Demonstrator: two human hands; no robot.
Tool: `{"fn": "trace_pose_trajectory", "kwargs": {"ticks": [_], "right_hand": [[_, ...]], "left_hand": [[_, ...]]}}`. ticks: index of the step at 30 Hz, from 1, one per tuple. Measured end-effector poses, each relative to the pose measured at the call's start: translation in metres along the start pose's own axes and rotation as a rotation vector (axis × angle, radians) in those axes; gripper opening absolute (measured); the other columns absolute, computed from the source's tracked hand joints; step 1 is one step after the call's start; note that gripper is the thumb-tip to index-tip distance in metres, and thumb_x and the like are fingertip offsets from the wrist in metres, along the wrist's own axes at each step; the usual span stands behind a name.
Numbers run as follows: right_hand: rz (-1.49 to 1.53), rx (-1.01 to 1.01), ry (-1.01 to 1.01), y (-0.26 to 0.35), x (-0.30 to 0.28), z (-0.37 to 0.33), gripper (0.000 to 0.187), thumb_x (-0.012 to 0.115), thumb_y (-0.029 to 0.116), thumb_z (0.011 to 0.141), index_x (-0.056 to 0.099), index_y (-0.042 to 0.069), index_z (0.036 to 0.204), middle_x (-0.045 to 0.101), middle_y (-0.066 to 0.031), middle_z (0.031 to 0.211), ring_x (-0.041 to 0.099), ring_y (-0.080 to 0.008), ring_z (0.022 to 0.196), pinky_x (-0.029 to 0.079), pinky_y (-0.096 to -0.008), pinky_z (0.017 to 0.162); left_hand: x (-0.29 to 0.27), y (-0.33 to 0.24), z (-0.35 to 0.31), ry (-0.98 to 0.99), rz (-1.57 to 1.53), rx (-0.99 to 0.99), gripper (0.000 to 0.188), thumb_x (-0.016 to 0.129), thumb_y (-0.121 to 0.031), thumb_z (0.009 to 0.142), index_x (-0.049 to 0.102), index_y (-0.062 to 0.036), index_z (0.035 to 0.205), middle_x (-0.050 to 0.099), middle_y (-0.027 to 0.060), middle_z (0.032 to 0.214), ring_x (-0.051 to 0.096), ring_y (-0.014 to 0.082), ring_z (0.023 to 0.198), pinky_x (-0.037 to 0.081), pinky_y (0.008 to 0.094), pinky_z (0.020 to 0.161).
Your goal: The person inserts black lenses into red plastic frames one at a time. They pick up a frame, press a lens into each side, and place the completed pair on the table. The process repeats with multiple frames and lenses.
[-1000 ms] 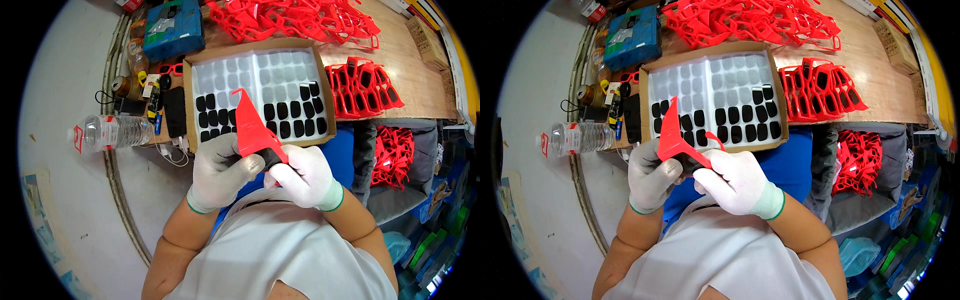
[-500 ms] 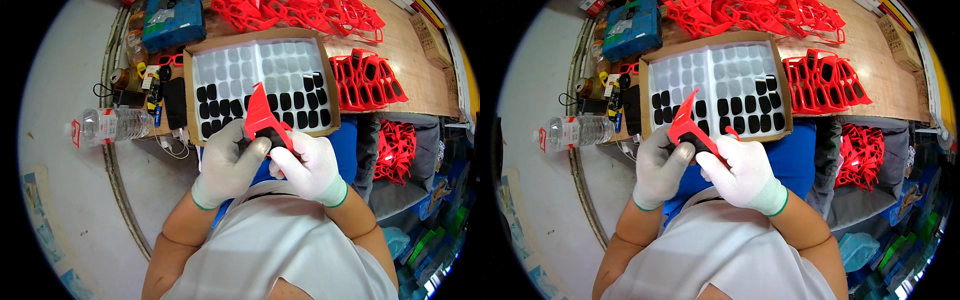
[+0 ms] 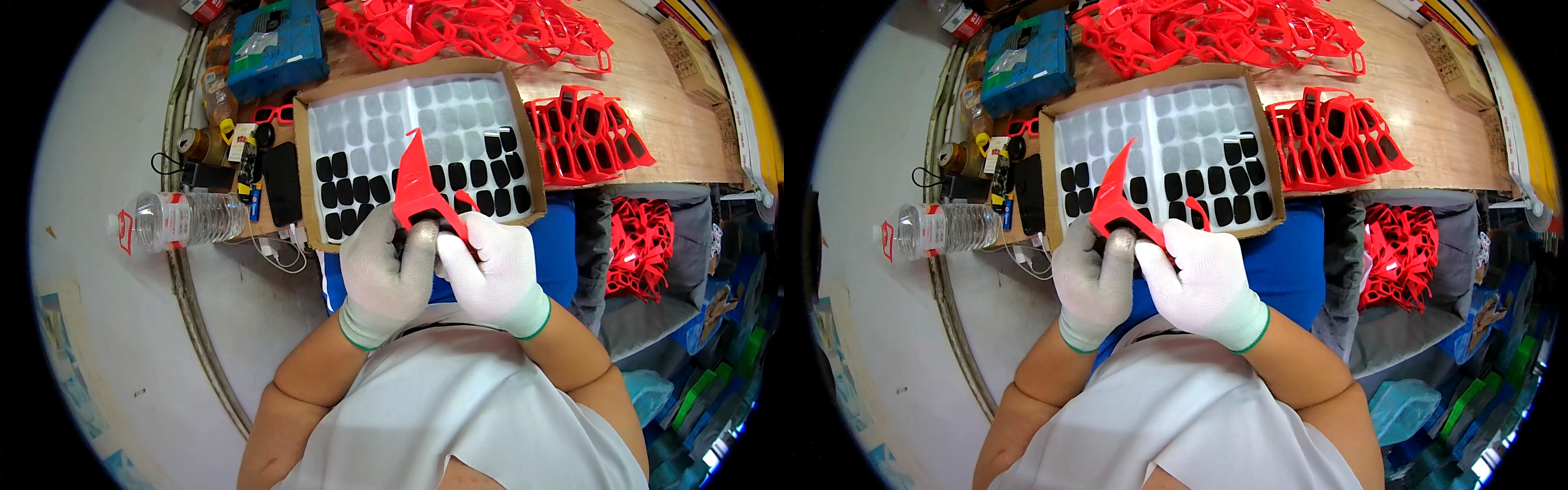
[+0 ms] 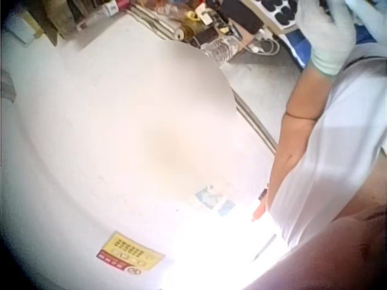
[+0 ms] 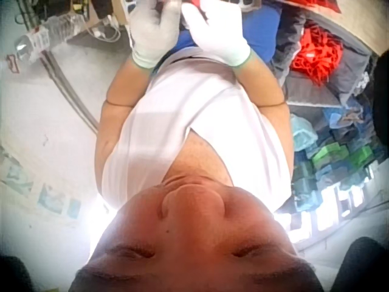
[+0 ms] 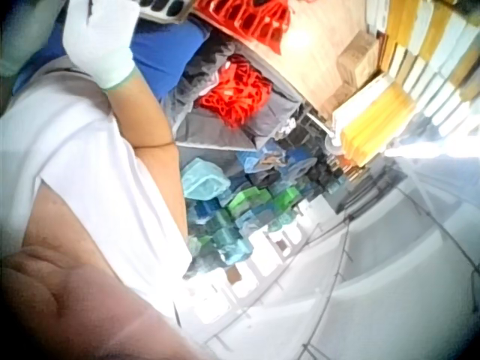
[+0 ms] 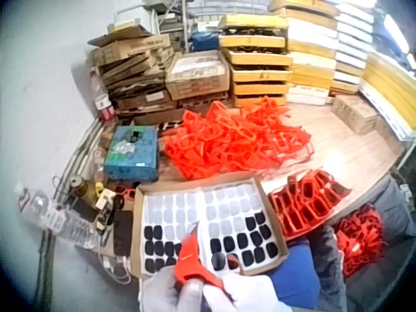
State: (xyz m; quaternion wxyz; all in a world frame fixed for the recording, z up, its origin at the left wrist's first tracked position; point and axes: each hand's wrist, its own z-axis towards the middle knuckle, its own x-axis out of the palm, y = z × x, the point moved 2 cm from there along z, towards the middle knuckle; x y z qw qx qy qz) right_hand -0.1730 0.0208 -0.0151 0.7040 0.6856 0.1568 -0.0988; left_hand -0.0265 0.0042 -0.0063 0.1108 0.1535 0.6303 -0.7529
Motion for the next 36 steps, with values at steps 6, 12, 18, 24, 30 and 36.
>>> {"fn": "trace_pose_trajectory", "kwargs": {"ticks": [6,12,18,24,30,36], "right_hand": [[0.169,0.083,0.159,0.005,-0.006,0.007,0.02,0.059,0.017,0.096,0.06,0.002,0.083,0.061,-0.0118,0.065,0.064,-0.027,0.056,0.05,-0.0351,0.054],[0.101,-0.121,0.182,-0.005,-0.014,0.012,0.023,0.057,0.018,0.096,0.058,0.002,0.08,0.056,-0.0159,0.067,0.06,-0.0366,0.062,0.047,-0.0436,0.056],[0.078,-0.147,0.136,-0.027,-0.047,0.024,0.024,0.06,0.015,0.092,0.055,0.002,0.073,0.054,-0.0156,0.062,0.058,-0.0351,0.055,0.046,-0.0429,0.052],[-0.348,-0.312,-0.41,-0.071,-0.177,0.044,0.009,0.065,0.013,0.086,0.063,0.009,0.078,0.058,-0.0101,0.064,0.062,-0.028,0.054,0.048,-0.0379,0.05],[-0.573,0.379,-0.517,-0.194,-0.356,0.112,0.036,0.05,0.029,0.097,0.063,-0.001,0.083,0.064,-0.0219,0.073,0.063,-0.0396,0.068,0.052,-0.0441,0.066],[-0.525,0.573,-0.239,-0.27,-0.358,0.11,0.043,0.047,0.034,0.096,0.067,-0.004,0.091,0.067,-0.0282,0.093,0.065,-0.0417,0.089,0.051,-0.0466,0.084]], "left_hand": [[-0.009,0.018,-0.003,0.156,-0.341,-0.216,0.012,0.056,-0.008,0.098,0.06,0.0021,0.102,0.062,0.0036,0.083,0.053,0.0072,0.072,0.046,0.0247,0.066],[-0.014,0.028,0.011,0.284,-0.166,-0.015,0.028,0.068,-0.002,0.079,0.063,0.0036,0.107,0.051,0.0256,0.137,0.054,0.0323,0.125,0.042,0.0386,0.105],[0.016,0.003,0.042,0.305,-0.017,0.031,0.032,0.072,0.001,0.07,0.063,0.0022,0.101,0.046,0.0367,0.144,0.05,0.0466,0.134,0.037,0.0458,0.111],[0.046,0.034,0.166,0.189,0.477,0.407,0.037,0.073,-0.016,0.079,0.06,-0.0016,0.111,0.059,0.0255,0.13,0.059,0.0356,0.12,0.047,0.0454,0.098],[0.047,0.126,0.372,0.108,1.373,0.021,0.065,0.064,-0.034,0.08,0.052,-0.0143,0.141,0.032,0.0213,0.159,0.032,0.0402,0.145,0.03,0.0478,0.119],[0.05,0.09,0.37,0.107,0.997,0.146,0.045,0.062,-0.025,0.081,0.066,-0.0033,0.121,0.057,0.0127,0.136,0.053,0.0281,0.123,0.042,0.0378,0.105]]}}
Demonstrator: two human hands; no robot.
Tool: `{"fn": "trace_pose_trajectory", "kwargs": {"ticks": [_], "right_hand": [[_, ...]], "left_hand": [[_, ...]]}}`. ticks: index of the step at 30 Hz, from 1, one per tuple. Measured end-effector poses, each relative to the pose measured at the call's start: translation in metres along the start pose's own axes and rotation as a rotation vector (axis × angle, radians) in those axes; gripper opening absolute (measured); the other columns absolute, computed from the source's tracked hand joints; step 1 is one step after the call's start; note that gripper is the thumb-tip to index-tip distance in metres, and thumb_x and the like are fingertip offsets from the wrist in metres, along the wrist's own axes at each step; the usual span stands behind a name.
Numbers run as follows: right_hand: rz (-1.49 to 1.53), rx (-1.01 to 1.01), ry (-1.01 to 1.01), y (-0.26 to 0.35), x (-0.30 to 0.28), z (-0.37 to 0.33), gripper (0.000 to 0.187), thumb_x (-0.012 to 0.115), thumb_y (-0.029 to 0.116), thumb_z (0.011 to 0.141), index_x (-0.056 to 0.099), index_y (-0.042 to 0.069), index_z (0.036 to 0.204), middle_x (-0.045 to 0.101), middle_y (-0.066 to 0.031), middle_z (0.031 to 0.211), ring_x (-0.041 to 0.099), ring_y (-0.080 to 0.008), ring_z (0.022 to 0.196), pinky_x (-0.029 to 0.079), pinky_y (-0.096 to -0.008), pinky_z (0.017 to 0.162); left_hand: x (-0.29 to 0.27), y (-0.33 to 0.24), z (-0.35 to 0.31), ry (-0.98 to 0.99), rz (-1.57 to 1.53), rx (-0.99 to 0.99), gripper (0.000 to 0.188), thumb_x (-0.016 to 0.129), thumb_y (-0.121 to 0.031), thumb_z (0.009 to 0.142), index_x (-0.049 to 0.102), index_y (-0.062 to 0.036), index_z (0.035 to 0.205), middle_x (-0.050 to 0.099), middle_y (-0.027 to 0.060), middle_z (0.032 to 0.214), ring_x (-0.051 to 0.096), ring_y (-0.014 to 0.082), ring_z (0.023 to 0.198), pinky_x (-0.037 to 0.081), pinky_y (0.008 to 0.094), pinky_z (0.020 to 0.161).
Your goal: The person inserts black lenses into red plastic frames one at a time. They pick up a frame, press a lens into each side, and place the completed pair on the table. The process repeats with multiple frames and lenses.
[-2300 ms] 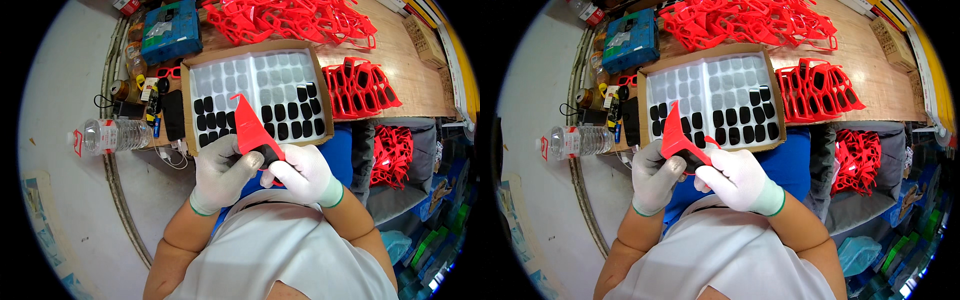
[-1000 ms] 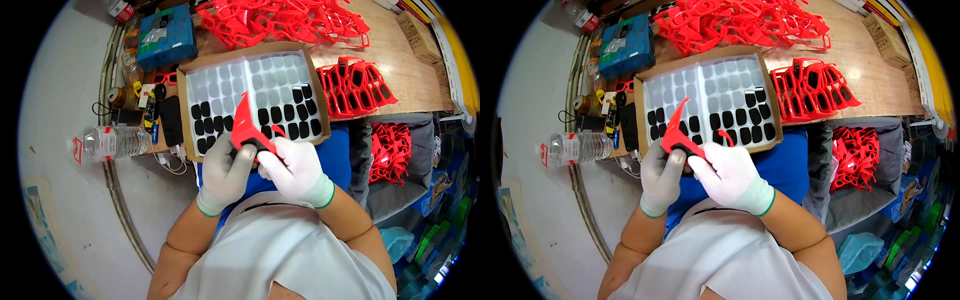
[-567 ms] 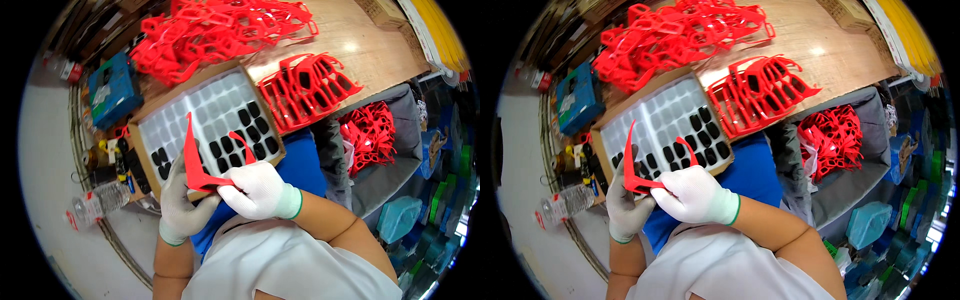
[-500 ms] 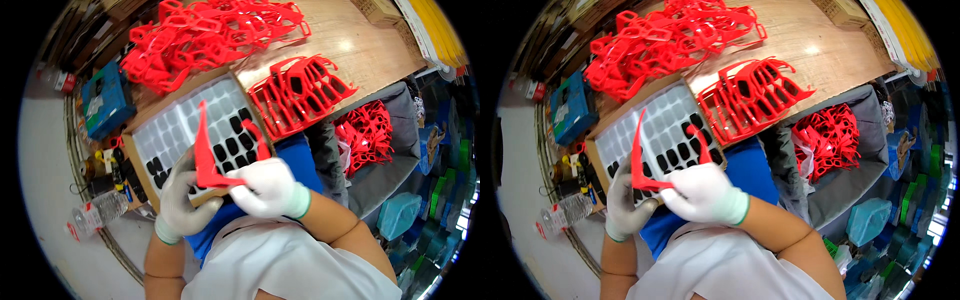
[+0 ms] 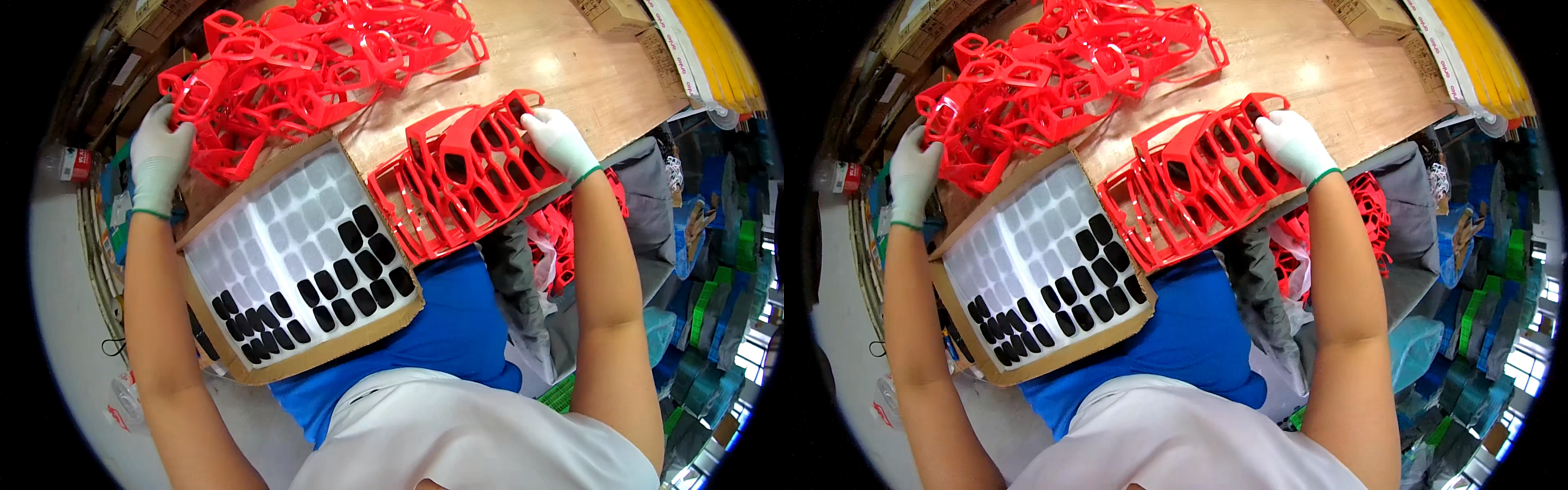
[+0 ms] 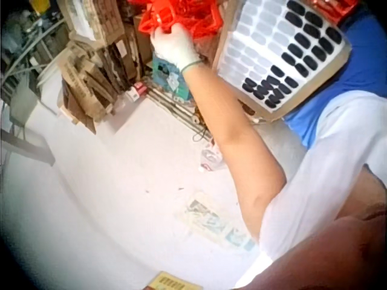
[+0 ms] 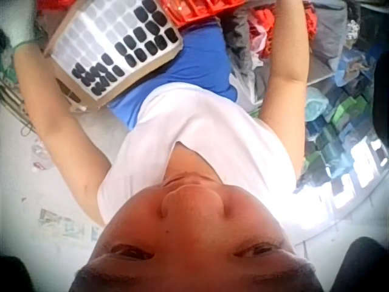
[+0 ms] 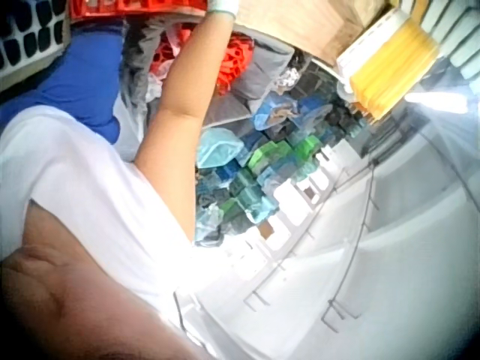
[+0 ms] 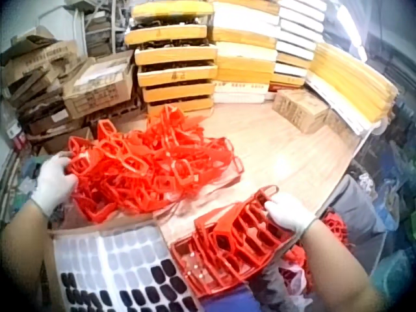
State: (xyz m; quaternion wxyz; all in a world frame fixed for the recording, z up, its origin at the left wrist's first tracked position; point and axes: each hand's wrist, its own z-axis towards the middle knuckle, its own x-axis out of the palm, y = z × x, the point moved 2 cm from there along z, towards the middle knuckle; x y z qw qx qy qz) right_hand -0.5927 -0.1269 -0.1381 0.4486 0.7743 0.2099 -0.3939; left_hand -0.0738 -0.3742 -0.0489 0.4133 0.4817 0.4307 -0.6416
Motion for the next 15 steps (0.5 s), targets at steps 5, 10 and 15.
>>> {"fn": "trace_pose_trajectory", "kwargs": {"ticks": [5,10,15], "right_hand": [[-0.147,-0.014,-0.202,0.035,-0.02,-0.025,0.041,0.053,0.034,0.096,0.066,-0.002,0.11,0.07,-0.024,0.099,0.068,-0.039,0.097,0.052,-0.0432,0.089],[-0.021,-0.585,-0.635,0.122,0.012,-0.112,0.027,0.068,0.011,0.089,0.067,-0.002,0.112,0.07,-0.0203,0.104,0.069,-0.0339,0.098,0.054,-0.0395,0.086],[-0.119,-0.573,0.128,0.205,0.146,-0.181,0.033,0.06,0.012,0.09,0.061,0.004,0.122,0.07,-0.0179,0.101,0.069,-0.0367,0.09,0.057,-0.0423,0.075]], "left_hand": [[-0.048,0.015,-0.031,0.046,-0.663,-0.054,0.028,0.063,-0.012,0.089,0.068,0.0024,0.112,0.068,0.0025,0.097,0.06,0.0096,0.088,0.048,0.0249,0.082],[-0.111,-0.016,-0.101,0.073,-0.703,-0.082,0.027,0.068,-0.017,0.092,0.068,0.0005,0.112,0.067,0.0019,0.095,0.059,0.0082,0.086,0.048,0.0243,0.079],[-0.091,-0.04,-0.217,0.074,-0.785,-0.067,0.03,0.068,-0.021,0.092,0.066,0.0023,0.11,0.065,0.0038,0.083,0.059,0.0104,0.072,0.049,0.028,0.066]]}}
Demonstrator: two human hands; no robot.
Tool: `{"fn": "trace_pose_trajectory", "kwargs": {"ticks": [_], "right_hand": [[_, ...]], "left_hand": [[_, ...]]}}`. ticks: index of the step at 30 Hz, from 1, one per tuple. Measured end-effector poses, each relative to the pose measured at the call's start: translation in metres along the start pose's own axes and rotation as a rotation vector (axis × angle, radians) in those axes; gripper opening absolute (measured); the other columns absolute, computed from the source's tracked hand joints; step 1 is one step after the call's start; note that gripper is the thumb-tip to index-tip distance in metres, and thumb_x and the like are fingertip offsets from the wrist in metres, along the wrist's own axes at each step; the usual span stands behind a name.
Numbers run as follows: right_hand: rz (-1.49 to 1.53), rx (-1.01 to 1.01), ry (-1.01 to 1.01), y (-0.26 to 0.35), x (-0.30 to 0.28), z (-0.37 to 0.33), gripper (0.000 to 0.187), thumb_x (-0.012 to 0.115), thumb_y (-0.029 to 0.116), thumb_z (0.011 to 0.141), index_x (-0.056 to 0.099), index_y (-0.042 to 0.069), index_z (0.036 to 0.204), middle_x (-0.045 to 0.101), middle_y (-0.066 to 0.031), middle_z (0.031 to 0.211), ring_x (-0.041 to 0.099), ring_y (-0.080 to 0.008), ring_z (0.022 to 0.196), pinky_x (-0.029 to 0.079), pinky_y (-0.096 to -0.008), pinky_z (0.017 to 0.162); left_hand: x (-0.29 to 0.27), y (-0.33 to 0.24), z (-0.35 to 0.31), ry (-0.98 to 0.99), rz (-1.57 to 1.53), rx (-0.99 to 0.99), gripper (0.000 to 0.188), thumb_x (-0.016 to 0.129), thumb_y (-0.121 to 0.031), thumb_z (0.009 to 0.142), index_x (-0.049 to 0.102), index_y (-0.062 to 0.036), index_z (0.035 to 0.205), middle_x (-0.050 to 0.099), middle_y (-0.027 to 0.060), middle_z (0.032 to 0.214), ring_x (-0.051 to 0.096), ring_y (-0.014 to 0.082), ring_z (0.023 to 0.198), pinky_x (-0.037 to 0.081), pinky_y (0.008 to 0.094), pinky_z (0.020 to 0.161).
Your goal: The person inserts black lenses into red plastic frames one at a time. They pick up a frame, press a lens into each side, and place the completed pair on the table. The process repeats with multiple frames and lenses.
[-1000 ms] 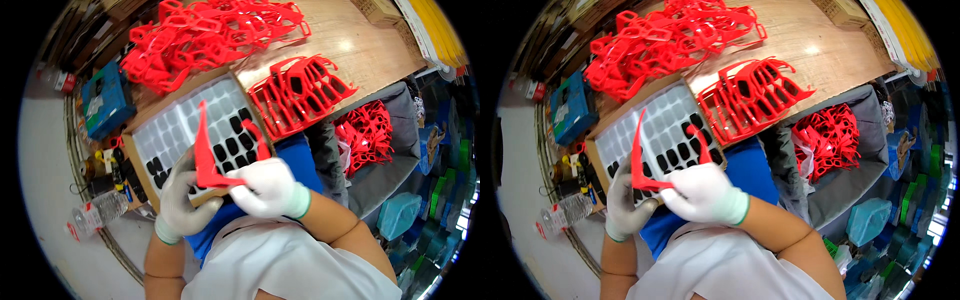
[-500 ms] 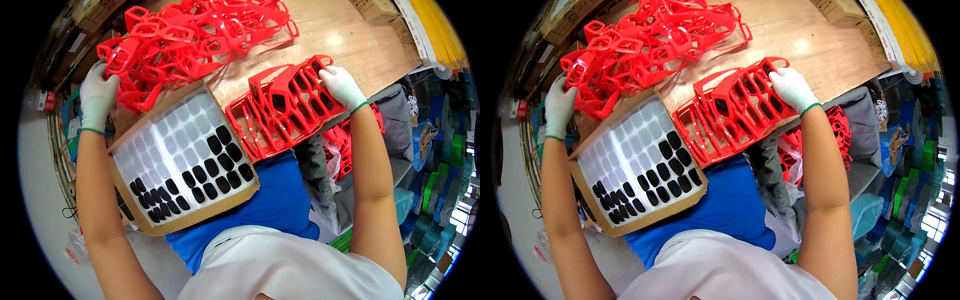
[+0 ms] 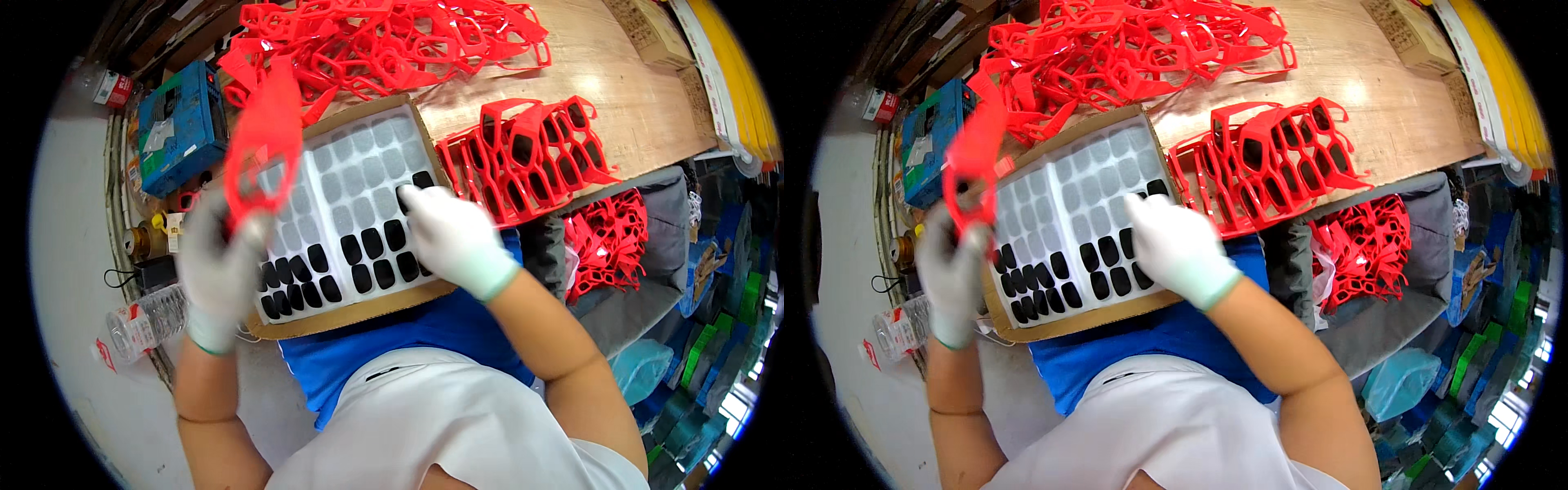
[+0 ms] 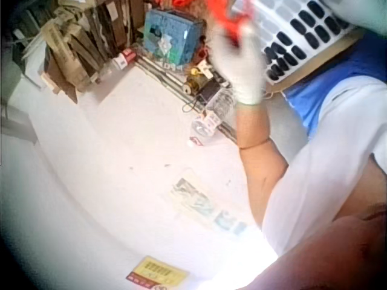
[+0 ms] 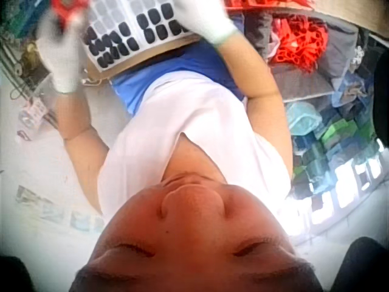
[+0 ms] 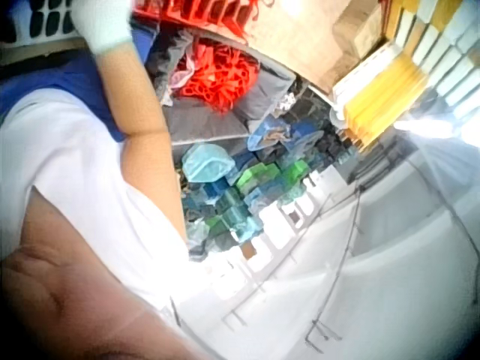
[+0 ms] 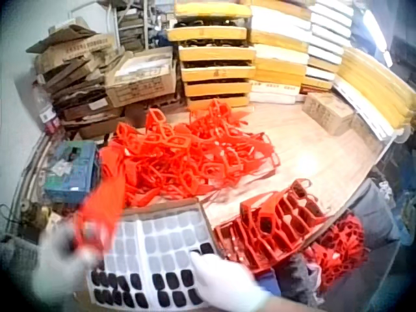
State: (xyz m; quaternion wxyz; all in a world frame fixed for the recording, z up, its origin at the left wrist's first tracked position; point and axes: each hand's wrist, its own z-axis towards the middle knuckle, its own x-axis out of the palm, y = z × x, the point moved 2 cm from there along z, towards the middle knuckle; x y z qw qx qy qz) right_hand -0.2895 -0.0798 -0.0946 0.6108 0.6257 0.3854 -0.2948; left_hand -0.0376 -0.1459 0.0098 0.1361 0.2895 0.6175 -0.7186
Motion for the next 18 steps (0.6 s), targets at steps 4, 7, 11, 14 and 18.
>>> {"fn": "trace_pose_trajectory", "kwargs": {"ticks": [4,7,11,14,18], "right_hand": [[-0.185,0.385,0.316,0.016,0.045,0.042,0.036,0.055,0.016,0.093,0.058,-0.001,0.125,0.068,-0.0198,0.116,0.071,-0.0317,0.102,0.058,-0.0431,0.08],[-0.259,0.416,0.324,0.02,0.041,0.047,0.029,0.058,0.018,0.094,0.062,0.003,0.118,0.064,-0.0181,0.123,0.07,-0.0266,0.106,0.058,-0.0435,0.08],[-0.326,0.269,0.151,0.02,0.039,0.037,0.023,0.059,0.011,0.089,0.061,0.006,0.111,0.058,-0.0184,0.115,0.068,-0.0325,0.101,0.058,-0.0448,0.077],[-0.273,0.027,0.069,0.021,0.027,0.009,0.019,0.06,0.009,0.087,0.06,0.005,0.105,0.058,-0.0177,0.11,0.067,-0.0349,0.092,0.056,-0.0447,0.071],[-0.163,-0.188,-0.005,0.044,0.0,-0.045,0.013,0.063,0.011,0.087,0.059,0.004,0.098,0.061,-0.015,0.101,0.067,-0.0339,0.085,0.055,-0.0434,0.068]], "left_hand": [[0.029,0.028,-0.101,0.11,-0.317,-0.15,0.03,0.057,-0.023,0.097,0.06,0.0034,0.111,0.066,0.0092,0.083,0.061,0.0146,0.071,0.05,0.0303,0.066],[0.041,0.031,-0.151,0.016,-0.618,-0.201,0.033,0.054,-0.025,0.1,0.052,0.004,0.115,0.069,0.016,0.089,0.067,0.0219,0.077,0.056,0.0368,0.075],[0.042,0.02,-0.172,0.049,-0.821,-0.25,0.032,0.053,-0.024,0.101,0.045,0.0023,0.118,0.069,0.0209,0.093,0.069,0.0256,0.081,0.058,0.0413,0.078],[0.031,0.022,-0.177,0.121,-0.77,-0.152,0.026,0.049,-0.02,0.103,0.042,0.0003,0.118,0.068,0.0219,0.094,0.068,0.0239,0.078,0.057,0.0395,0.074],[0.017,0.029,-0.183,0.019,-0.837,-0.125,0.021,0.047,-0.015,0.103,0.044,0.0003,0.117,0.066,0.0166,0.088,0.064,0.0205,0.073,0.055,0.0347,0.069]]}}
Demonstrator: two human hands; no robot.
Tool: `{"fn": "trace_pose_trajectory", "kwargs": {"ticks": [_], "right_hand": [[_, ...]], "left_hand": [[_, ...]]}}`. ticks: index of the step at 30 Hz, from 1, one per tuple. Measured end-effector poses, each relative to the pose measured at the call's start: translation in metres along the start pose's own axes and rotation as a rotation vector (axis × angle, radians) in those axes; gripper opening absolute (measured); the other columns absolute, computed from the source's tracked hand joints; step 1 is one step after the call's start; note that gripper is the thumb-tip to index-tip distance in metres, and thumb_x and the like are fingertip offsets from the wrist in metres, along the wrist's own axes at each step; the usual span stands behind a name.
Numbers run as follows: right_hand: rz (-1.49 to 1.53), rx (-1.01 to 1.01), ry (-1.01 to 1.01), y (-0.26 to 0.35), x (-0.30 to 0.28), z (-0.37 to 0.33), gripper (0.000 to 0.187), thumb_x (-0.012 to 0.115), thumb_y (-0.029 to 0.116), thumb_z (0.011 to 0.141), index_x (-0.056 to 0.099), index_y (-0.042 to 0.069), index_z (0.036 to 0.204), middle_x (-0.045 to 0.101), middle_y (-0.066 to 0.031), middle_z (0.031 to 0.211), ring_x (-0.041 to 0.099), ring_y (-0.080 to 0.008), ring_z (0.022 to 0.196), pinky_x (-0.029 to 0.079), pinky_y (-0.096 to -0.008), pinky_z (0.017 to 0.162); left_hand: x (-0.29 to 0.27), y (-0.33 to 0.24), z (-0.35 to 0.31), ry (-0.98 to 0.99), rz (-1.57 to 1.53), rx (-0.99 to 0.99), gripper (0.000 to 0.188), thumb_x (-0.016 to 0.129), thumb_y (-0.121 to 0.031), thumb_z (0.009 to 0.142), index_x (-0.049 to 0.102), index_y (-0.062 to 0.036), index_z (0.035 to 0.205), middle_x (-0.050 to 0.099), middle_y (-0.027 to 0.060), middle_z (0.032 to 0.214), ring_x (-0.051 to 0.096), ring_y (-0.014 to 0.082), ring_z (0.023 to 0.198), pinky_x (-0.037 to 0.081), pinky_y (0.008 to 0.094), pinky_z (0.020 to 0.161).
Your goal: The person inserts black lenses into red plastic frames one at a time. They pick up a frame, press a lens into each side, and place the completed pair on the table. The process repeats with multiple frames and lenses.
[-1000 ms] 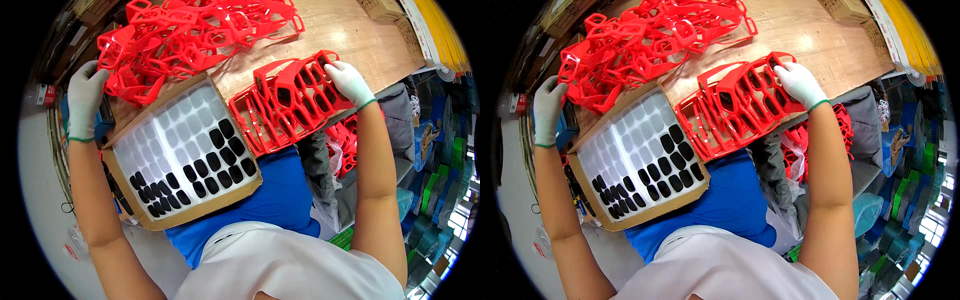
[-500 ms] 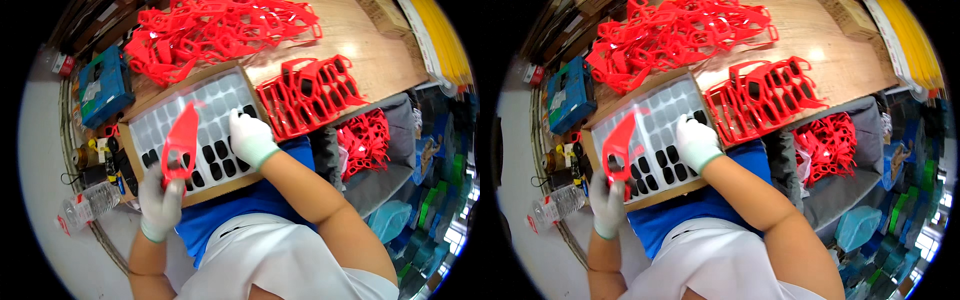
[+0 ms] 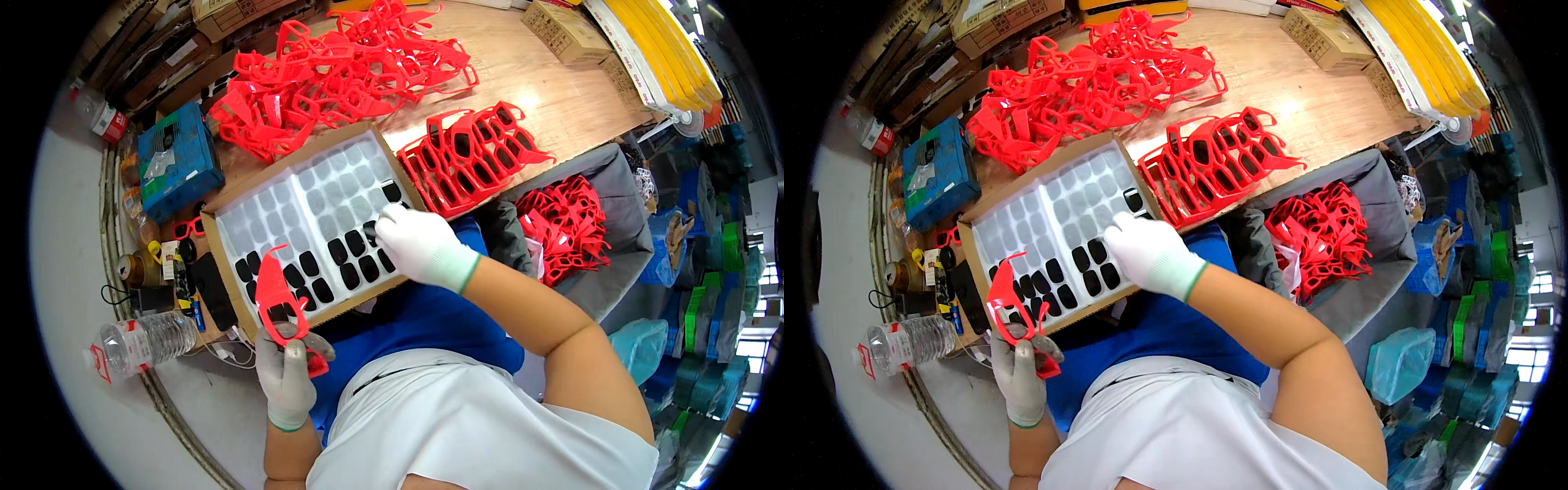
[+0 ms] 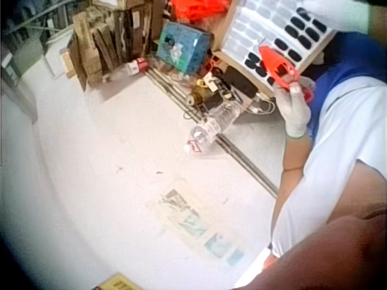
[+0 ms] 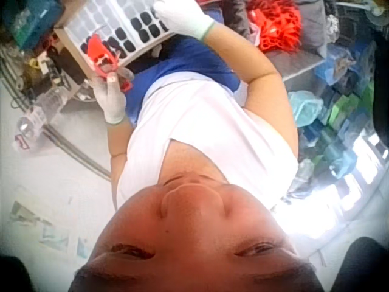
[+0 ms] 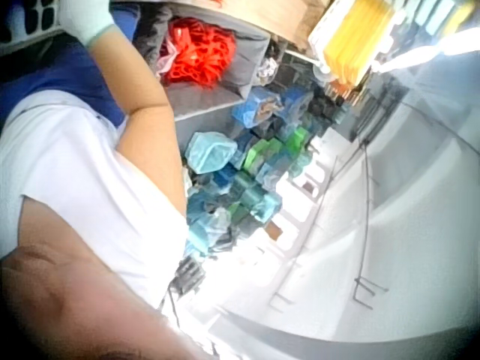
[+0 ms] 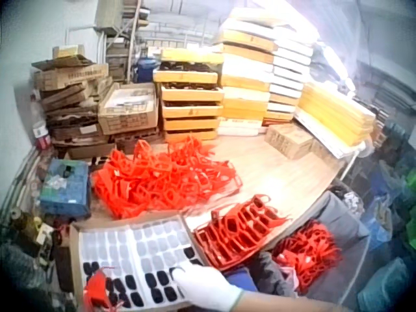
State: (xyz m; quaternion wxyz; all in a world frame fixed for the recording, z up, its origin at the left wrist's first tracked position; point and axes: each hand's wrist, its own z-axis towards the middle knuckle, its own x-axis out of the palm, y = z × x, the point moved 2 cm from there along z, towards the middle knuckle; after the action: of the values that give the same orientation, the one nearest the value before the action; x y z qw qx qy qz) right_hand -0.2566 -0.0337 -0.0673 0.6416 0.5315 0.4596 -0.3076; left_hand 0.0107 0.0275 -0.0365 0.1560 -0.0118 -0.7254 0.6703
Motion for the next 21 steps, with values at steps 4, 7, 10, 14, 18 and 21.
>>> {"fn": "trace_pose_trajectory", "kwargs": {"ticks": [4,7,10,14,18,21], "right_hand": [[0.708,-0.011,-0.14,0.058,-0.03,-0.035,0.014,0.07,0.008,0.085,0.059,0.003,0.093,0.065,-0.0136,0.082,0.067,-0.0305,0.073,0.054,-0.0372,0.066],[0.763,-0.041,-0.251,0.09,-0.02,-0.041,0.021,0.07,0.008,0.084,0.064,0.003,0.104,0.066,-0.0157,0.086,0.066,-0.034,0.078,0.054,-0.0409,0.069],[0.626,-0.067,-0.369,0.094,-0.016,-0.039,0.023,0.072,0.001,0.082,0.07,0.003,0.105,0.067,-0.0134,0.085,0.066,-0.0269,0.069,0.053,-0.0341,0.062],[0.662,-0.11,-0.403,0.098,-0.009,-0.037,0.024,0.071,0.0,0.083,0.071,0.004,0.107,0.065,-0.0108,0.085,0.063,-0.0223,0.067,0.051,-0.0299,0.06],[1.448,0.125,-0.348,0.103,0.005,-0.045,0.019,0.068,0.003,0.09,0.067,0.0,0.109,0.061,-0.003,0.093,0.062,-0.0098,0.079,0.053,-0.026,0.069],[1.581,0.193,0.027,0.093,-0.002,-0.045,0.021,0.066,0.008,0.093,0.068,-0.001,0.112,0.067,-0.0031,0.095,0.062,-0.008,0.081,0.053,-0.0244,0.071]], "left_hand": [[0.003,0.007,0.005,-0.101,0.292,-0.067,0.018,0.046,-0.01,0.101,0.05,0.0022,0.114,0.066,0.0119,0.085,0.062,0.0173,0.069,0.053,0.0313,0.066],[0.023,0.002,0.004,0.106,0.477,-0.054,0.025,0.048,-0.007,0.099,0.054,0.005,0.12,0.07,0.0137,0.083,0.069,0.02,0.075,0.055,0.034,0.07],[0.025,-0.001,0.011,0.194,0.585,0.058,0.026,0.047,-0.009,0.1,0.053,0.0059,0.121,0.069,0.0146,0.088,0.068,0.0178,0.075,0.055,0.0321,0.07],[0.024,0.0,0.007,0.178,0.568,-0.106,0.032,0.043,-0.023,0.106,0.053,0.0072,0.112,0.067,0.0114,0.081,0.066,0.0165,0.071,0.053,0.0313,0.065],[0.017,-0.005,-0.001,0.272,0.214,-0.084,0.032,0.045,-0.024,0.106,0.053,0.0054,0.115,0.067,0.0099,0.087,0.064,0.0138,0.076,0.053,0.0287,0.073],[0.02,-0.011,-0.004,0.308,0.142,-0.108,0.031,0.046,-0.022,0.105,0.052,0.0056,0.118,0.067,0.0099,0.09,0.064,0.0142,0.079,0.053,0.0286,0.075]]}}
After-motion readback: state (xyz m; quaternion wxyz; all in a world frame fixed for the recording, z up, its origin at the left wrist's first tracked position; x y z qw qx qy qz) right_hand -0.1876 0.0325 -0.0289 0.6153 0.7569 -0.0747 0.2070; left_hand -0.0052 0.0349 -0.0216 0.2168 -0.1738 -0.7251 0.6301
